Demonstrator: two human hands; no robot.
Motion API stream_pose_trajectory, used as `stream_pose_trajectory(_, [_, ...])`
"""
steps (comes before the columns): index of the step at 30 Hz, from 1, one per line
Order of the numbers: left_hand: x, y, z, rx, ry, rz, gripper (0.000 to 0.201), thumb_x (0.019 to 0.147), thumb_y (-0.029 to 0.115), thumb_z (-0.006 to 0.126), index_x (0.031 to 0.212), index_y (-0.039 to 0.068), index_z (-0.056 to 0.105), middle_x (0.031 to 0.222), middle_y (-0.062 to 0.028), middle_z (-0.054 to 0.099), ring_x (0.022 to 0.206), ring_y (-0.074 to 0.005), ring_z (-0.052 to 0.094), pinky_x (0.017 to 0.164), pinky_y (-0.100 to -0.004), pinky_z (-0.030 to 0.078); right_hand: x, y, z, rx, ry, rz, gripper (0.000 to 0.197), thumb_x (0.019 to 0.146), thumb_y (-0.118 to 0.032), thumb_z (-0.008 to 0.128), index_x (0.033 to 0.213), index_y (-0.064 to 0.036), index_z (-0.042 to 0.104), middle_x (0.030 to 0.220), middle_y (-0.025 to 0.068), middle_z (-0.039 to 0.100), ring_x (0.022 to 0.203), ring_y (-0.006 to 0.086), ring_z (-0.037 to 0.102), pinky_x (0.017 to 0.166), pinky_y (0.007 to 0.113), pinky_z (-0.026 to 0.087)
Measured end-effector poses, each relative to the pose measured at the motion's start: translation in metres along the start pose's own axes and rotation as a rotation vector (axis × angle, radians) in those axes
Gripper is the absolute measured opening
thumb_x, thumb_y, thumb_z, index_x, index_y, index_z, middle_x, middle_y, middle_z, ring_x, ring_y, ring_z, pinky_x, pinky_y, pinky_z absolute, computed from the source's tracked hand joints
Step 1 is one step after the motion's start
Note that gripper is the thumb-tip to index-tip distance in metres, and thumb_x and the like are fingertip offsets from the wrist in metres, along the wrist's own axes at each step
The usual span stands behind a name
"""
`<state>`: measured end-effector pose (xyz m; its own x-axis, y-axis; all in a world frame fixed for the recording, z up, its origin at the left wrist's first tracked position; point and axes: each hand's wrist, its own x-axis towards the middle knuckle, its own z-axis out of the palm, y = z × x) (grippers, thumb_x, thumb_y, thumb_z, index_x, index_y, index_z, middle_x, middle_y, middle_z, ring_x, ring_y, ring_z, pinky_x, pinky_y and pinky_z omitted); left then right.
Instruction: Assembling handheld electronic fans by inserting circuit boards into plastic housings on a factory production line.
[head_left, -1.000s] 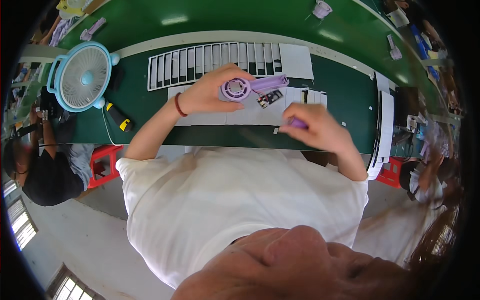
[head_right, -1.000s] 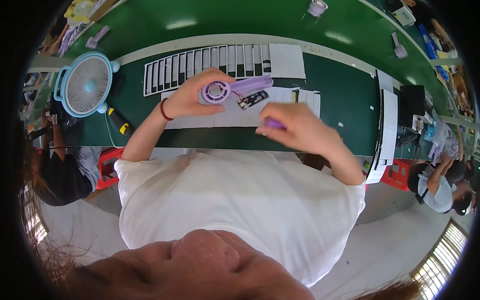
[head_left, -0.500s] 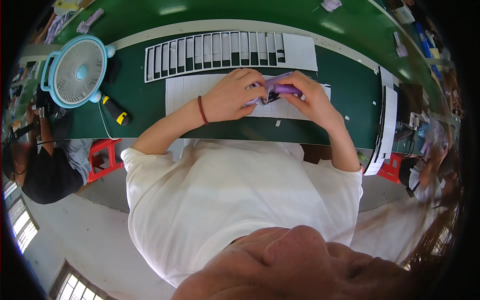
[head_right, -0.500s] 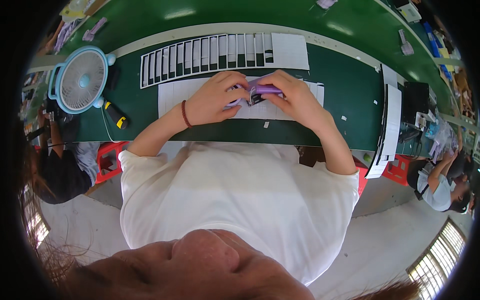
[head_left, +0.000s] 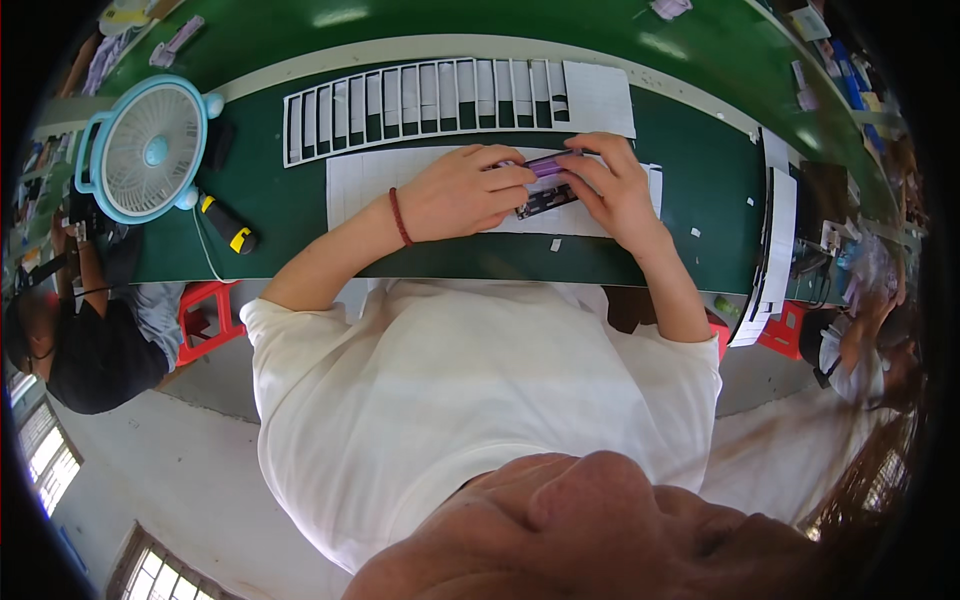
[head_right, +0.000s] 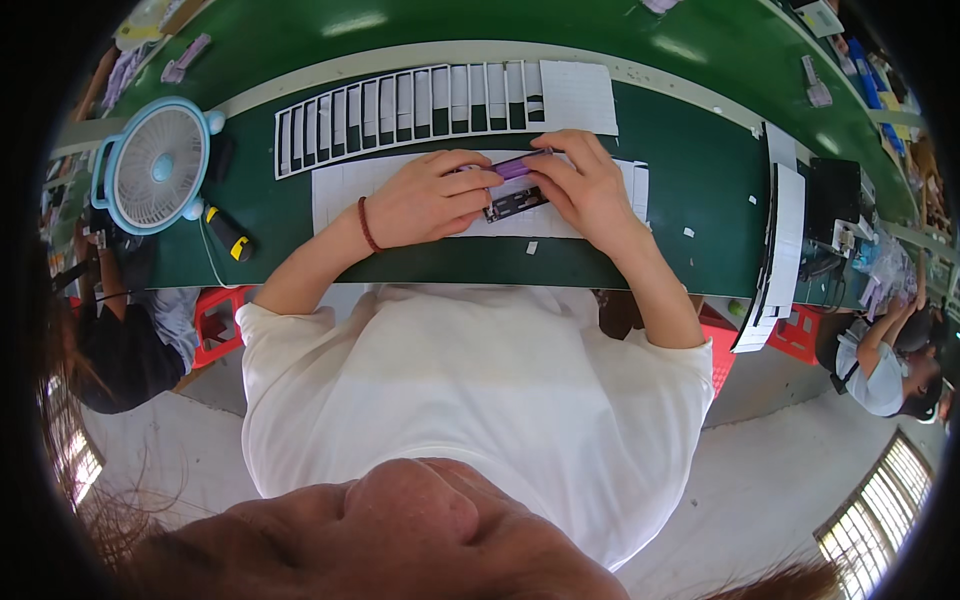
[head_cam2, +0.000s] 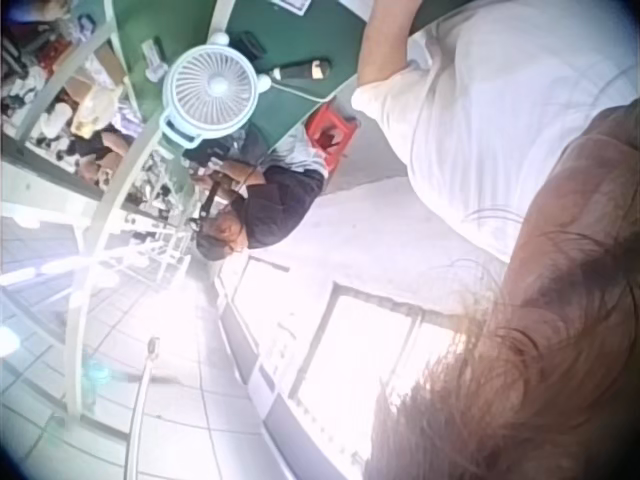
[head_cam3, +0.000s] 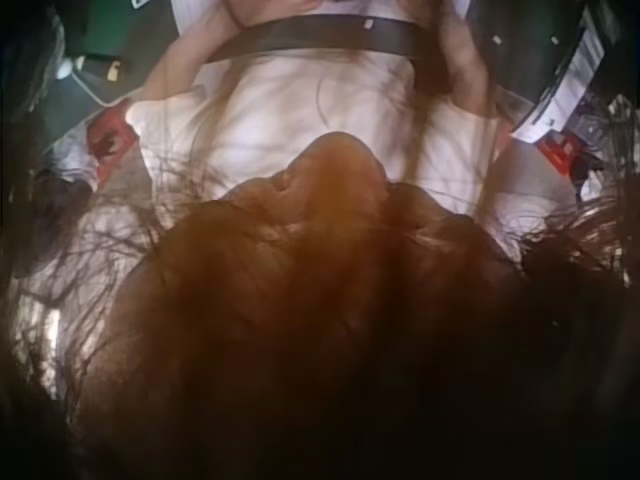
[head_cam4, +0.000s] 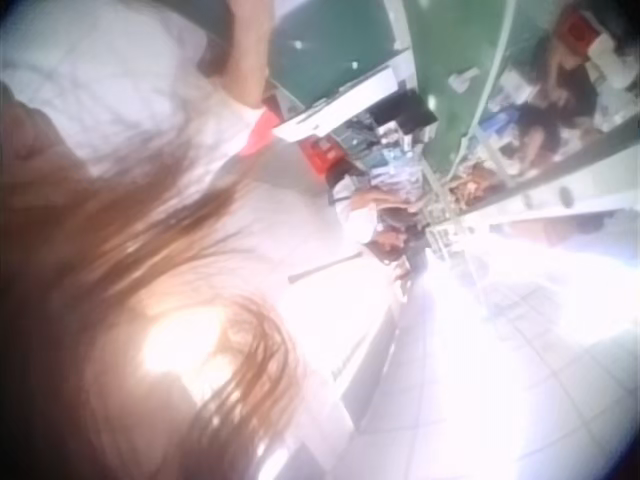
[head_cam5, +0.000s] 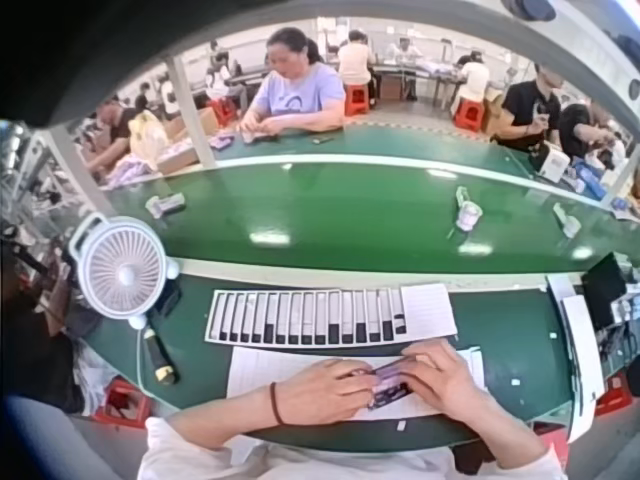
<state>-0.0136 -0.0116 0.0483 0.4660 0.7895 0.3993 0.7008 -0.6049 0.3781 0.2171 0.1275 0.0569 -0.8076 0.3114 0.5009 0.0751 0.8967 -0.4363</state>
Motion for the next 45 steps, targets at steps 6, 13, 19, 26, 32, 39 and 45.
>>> stream_pose_trajectory(6, [0.002, 0.000, 0.000, -0.003, -0.018, -0.008, 0.027, 0.076, 0.007, 0.076, 0.100, 0.010, 0.065, 0.124, -0.0035, 0.064, 0.121, -0.0281, 0.059, 0.098, -0.0414, 0.054, -0.014, 0.002, 0.005, -0.189, -0.012, -0.081, 0.037, 0.070, -0.001, 0.077, 0.107, -0.0056, 0.076, 0.109, 0.0061, 0.068, 0.102, 0.0268, 0.066, 0.084, 0.039, 0.057])
stream_pose_trajectory(13, [0.000, -0.004, -0.006, -0.063, -0.042, -0.015, 0.033, 0.075, 0.010, 0.079, 0.104, 0.010, 0.064, 0.123, -0.0049, 0.064, 0.121, -0.0296, 0.059, 0.101, -0.0433, 0.052, -0.012, 0.006, 0.002, -0.176, 0.024, -0.167, 0.035, 0.072, 0.000, 0.076, 0.107, -0.0054, 0.076, 0.101, 0.0076, 0.071, 0.102, 0.0265, 0.068, 0.084, 0.038, 0.057])
stream_pose_trajectory(19, [0.017, 0.002, -0.030, -0.465, 0.036, -0.065, 0.042, 0.094, 0.028, 0.073, 0.128, 0.006, 0.063, 0.123, -0.0133, 0.065, 0.113, -0.0355, 0.061, 0.100, -0.0440, 0.048, 0.017, 0.039, -0.006, 0.090, -0.089, 0.159, 0.012, 0.089, -0.002, 0.071, 0.101, -0.0047, 0.071, 0.101, 0.0100, 0.071, 0.090, 0.0310, 0.070, 0.077, 0.038, 0.057])
stream_pose_trajectory(26, [0.034, -0.068, 0.004, -0.260, -0.110, -0.164, 0.028, 0.105, 0.021, 0.057, 0.125, 0.007, 0.069, 0.127, -0.0113, 0.062, 0.119, -0.0323, 0.057, 0.104, -0.0438, 0.046, 0.043, 0.064, 0.007, -0.030, -0.305, 0.022, 0.010, 0.087, 0.000, 0.069, 0.096, -0.0013, 0.066, 0.094, 0.0112, 0.067, 0.088, 0.0326, 0.067, 0.076, 0.041, 0.055])
stream_pose_trajectory(32, [0.037, -0.069, 0.019, -0.037, -0.187, -0.190, 0.030, 0.101, 0.024, 0.063, 0.129, 0.015, 0.071, 0.118, -0.0058, 0.060, 0.116, -0.0275, 0.056, 0.101, -0.0441, 0.044, 0.060, 0.063, 0.008, -0.146, -0.516, -0.091, 0.014, 0.078, 0.001, 0.070, 0.089, -0.0024, 0.063, 0.087, 0.0109, 0.062, 0.084, 0.0333, 0.065, 0.072, 0.042, 0.054])
stream_pose_trajectory(39, [0.036, -0.065, 0.021, 0.022, -0.211, -0.229, 0.031, 0.099, 0.023, 0.065, 0.130, 0.019, 0.071, 0.119, -0.0033, 0.058, 0.116, -0.0254, 0.055, 0.100, -0.0442, 0.042, 0.060, 0.069, 0.008, -0.054, -0.487, -0.016, 0.011, 0.081, -0.005, 0.071, 0.089, -0.0020, 0.065, 0.087, 0.0098, 0.066, 0.082, 0.0295, 0.068, 0.073, 0.039, 0.055])
stream_pose_trajectory(45, [0.035, -0.066, 0.024, -0.013, -0.159, -0.224, 0.031, 0.098, 0.020, 0.066, 0.128, 0.018, 0.071, 0.122, -0.0042, 0.061, 0.118, -0.0259, 0.056, 0.101, -0.0450, 0.043, 0.025, 0.097, 0.013, 0.764, -0.095, 0.692, 0.012, 0.094, -0.007, 0.071, 0.102, 0.0010, 0.068, 0.094, 0.0040, 0.070, 0.086, 0.0164, 0.072, 0.080, 0.030, 0.060])
